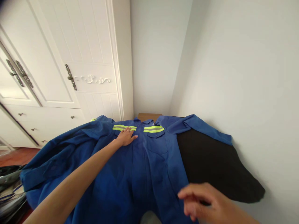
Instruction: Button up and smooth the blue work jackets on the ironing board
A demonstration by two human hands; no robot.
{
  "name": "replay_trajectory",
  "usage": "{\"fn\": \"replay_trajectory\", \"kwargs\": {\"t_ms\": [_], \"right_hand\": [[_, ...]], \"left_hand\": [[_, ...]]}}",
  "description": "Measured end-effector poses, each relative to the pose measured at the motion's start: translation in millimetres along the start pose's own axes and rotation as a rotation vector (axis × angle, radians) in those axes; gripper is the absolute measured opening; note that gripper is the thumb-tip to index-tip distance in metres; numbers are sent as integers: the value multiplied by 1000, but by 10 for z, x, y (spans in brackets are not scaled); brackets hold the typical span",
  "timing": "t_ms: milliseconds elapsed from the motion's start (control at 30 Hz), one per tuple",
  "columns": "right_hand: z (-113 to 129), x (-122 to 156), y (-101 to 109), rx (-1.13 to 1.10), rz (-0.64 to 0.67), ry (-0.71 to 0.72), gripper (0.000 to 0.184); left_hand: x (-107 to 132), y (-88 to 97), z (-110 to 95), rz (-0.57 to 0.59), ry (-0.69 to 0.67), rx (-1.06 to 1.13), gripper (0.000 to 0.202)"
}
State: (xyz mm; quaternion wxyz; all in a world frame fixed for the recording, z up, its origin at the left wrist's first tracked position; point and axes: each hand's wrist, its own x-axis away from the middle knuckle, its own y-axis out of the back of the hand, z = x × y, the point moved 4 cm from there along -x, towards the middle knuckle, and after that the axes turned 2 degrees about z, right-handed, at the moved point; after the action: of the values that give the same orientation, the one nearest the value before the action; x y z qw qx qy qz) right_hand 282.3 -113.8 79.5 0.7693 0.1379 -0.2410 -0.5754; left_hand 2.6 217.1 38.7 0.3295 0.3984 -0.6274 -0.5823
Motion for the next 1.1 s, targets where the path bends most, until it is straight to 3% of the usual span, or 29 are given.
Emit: {"fn": "replay_trajectory", "kwargs": {"t_ms": [67,133,200,267,333,467,567,700,867,1100], "right_hand": [[411,-573,182,-10,17,110,42],[782,-1253,298,3,-74,285,38],[979,-1975,313,107,-165,341,29],[1020,-2664,256,404,-237,301,29],[976,-3251,180,504,-247,289,34],[802,-4057,80,659,-224,258,33],[669,-4407,62,758,-190,210,27],[563,-4671,101,834,-166,155,21],[525,-4851,156,872,-198,100,17],[573,-4915,74,939,-304,109,20]], "left_hand": [[33,-38,67,-10,56,13,65],[86,-90,124,-31,89,28,63],[146,-147,162,-51,93,39,60],[201,-197,181,-73,88,42,58],[245,-230,183,-95,89,37,60],[286,-251,161,-112,95,20,64],[295,-251,157,-121,99,22,65],[301,-263,171,-139,100,27,68],[294,-282,171,-146,114,31,72],[214,-308,169,-114,160,57,76]]}}
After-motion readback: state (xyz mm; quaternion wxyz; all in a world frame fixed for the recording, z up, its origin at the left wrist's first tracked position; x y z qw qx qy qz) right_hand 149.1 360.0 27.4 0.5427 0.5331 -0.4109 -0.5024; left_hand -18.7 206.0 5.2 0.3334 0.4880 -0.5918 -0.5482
